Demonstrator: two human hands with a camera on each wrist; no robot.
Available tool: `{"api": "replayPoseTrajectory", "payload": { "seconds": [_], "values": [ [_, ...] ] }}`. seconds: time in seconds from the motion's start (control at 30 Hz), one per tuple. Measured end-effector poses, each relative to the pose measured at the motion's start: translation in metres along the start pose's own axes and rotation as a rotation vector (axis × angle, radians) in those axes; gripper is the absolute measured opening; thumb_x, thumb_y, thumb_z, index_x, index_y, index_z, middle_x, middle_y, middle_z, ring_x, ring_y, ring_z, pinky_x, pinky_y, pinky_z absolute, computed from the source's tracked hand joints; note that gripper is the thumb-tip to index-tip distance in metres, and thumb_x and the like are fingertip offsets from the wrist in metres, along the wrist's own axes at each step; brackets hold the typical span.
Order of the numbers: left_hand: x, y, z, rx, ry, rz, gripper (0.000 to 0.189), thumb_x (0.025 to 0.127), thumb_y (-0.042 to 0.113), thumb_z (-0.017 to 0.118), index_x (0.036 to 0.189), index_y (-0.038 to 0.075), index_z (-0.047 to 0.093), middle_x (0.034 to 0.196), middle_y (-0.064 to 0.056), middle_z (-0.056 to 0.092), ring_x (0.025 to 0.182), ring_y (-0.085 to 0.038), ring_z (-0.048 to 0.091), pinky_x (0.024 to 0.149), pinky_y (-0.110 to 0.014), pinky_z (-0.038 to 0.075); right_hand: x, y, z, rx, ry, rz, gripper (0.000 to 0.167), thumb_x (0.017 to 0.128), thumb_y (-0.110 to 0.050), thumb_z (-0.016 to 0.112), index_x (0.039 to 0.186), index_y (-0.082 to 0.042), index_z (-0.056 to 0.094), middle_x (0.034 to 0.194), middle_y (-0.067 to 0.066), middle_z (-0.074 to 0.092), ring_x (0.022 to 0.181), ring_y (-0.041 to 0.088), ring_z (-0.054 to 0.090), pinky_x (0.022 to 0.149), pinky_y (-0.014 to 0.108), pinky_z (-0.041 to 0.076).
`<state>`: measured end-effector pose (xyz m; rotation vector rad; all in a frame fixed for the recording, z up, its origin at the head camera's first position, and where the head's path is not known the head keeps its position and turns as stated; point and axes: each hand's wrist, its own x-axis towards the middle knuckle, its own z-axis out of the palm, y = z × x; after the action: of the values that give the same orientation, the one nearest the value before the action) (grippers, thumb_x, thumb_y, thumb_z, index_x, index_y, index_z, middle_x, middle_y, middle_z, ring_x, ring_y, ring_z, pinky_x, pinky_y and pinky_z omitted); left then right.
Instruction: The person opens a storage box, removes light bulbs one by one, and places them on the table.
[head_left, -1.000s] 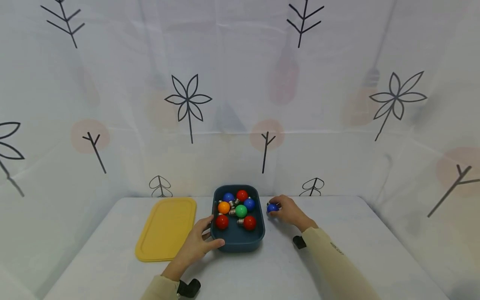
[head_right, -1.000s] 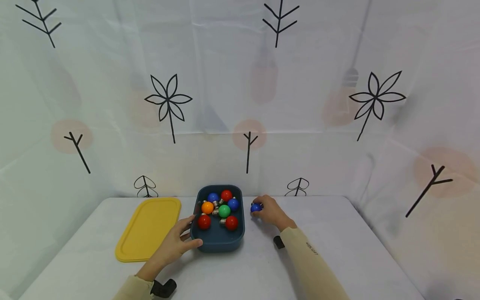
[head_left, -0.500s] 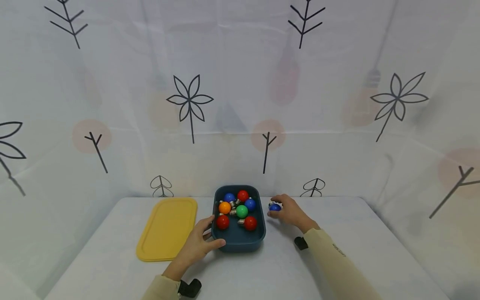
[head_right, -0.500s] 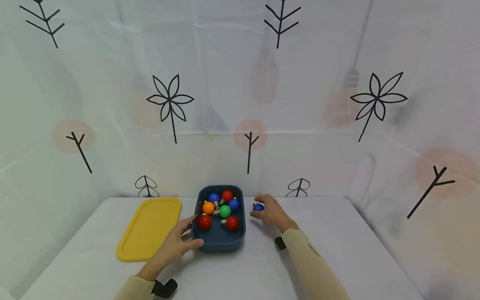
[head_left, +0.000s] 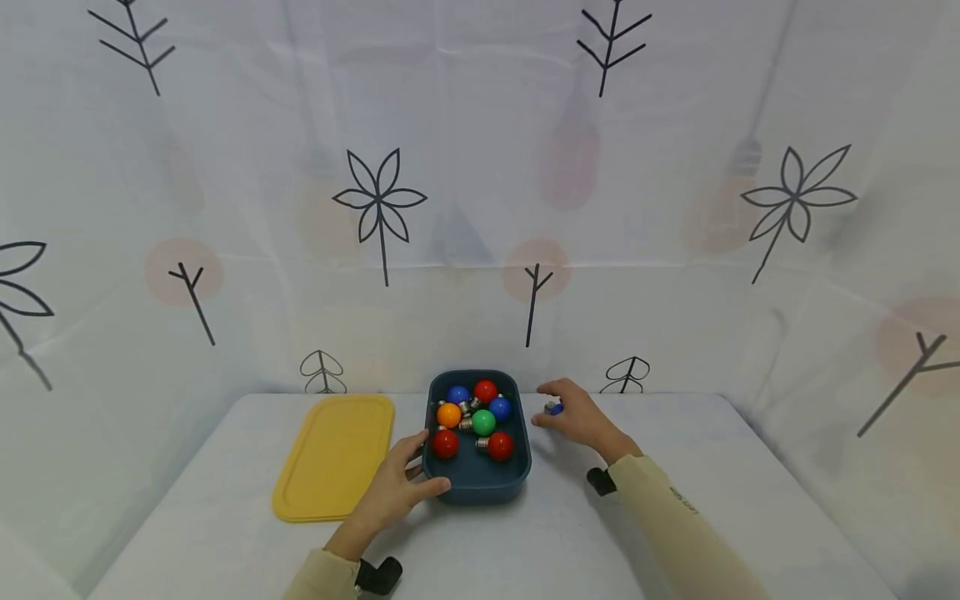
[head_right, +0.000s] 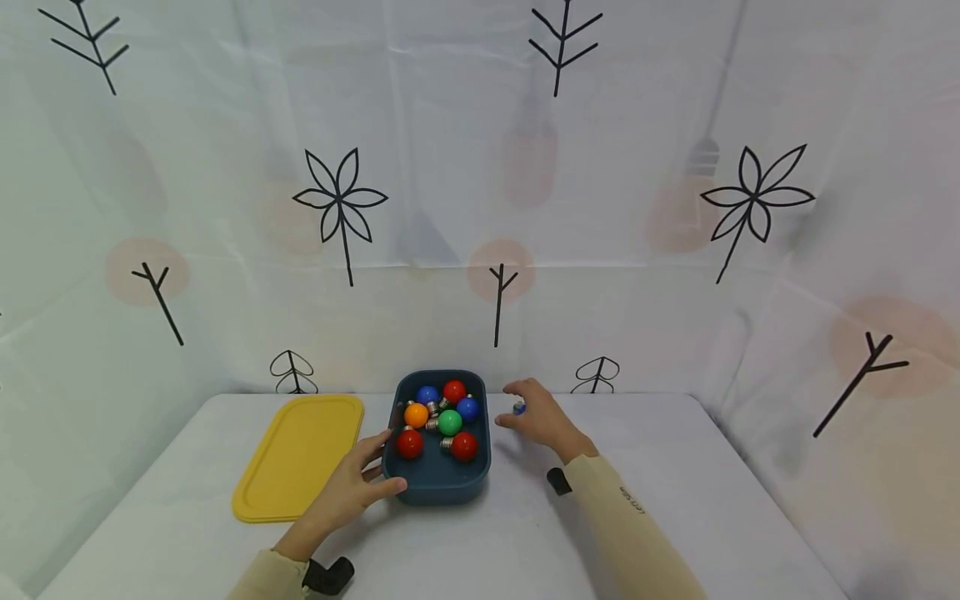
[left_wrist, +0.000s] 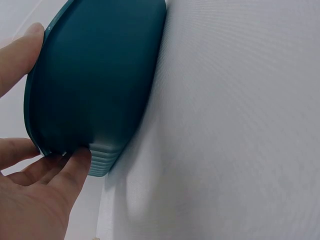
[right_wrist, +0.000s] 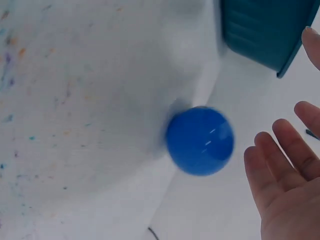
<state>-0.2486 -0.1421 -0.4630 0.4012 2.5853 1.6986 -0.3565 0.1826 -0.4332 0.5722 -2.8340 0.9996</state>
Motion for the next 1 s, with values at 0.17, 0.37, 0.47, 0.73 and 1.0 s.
{"api": "replayPoseTrajectory", "payload": {
  "seconds": [0.17,0.37,0.47,0.73,1.0],
  "values": [
    [0.001,-0.002,0.0,0.008,0.004,0.002,0.087,0.078,0.029,0.08,0.147,0.004,0.032,0.149,-0.018,0.033,0.134,-0.036,0.036,0.104,-0.046,0.041,-0.001,-0.013,-0.002,-0.012,0.006,-0.03,0.055,0.082,-0.03,0.076,0.129,-0.008,0.057,0.128,0.009,0.053,0.111,0.029,0.052,0.096,0.048,0.048],
    [0.001,-0.004,0.0,0.009,0.008,0.001,0.087,0.078,0.029,0.08,0.147,0.004,0.033,0.149,-0.017,0.034,0.134,-0.035,0.036,0.103,-0.046,0.041,-0.004,-0.035,-0.001,-0.012,-0.009,-0.067,0.055,0.082,-0.029,0.077,0.129,-0.009,0.057,0.126,0.006,0.054,0.114,0.026,0.051,0.096,0.046,0.049],
    [0.001,-0.005,0.0,0.01,0.005,0.002,0.087,0.079,0.028,0.08,0.147,0.004,0.033,0.149,-0.017,0.034,0.134,-0.035,0.036,0.103,-0.046,0.041,-0.007,-0.045,0.001,-0.028,-0.023,-0.081,0.054,0.082,-0.03,0.076,0.129,-0.011,0.058,0.126,0.005,0.054,0.115,0.025,0.051,0.097,0.046,0.048],
    [0.003,-0.007,0.002,0.006,-0.001,0.005,0.088,0.079,0.027,0.079,0.147,0.001,0.03,0.149,-0.02,0.032,0.134,-0.037,0.035,0.103,-0.049,0.041,-0.01,-0.057,0.01,-0.05,-0.099,-0.152,0.054,0.083,-0.032,0.075,0.129,-0.009,0.058,0.125,0.009,0.054,0.113,0.026,0.052,0.098,0.047,0.048],
    [0.001,-0.003,0.001,0.004,0.008,0.009,0.086,0.079,0.029,0.079,0.147,0.004,0.033,0.148,-0.018,0.033,0.134,-0.036,0.036,0.103,-0.047,0.04,-0.01,-0.061,0.02,-0.122,-0.183,-0.206,0.048,0.086,-0.032,0.072,0.127,-0.01,0.059,0.127,0.005,0.052,0.115,0.029,0.053,0.099,0.048,0.046]
  ]
}}
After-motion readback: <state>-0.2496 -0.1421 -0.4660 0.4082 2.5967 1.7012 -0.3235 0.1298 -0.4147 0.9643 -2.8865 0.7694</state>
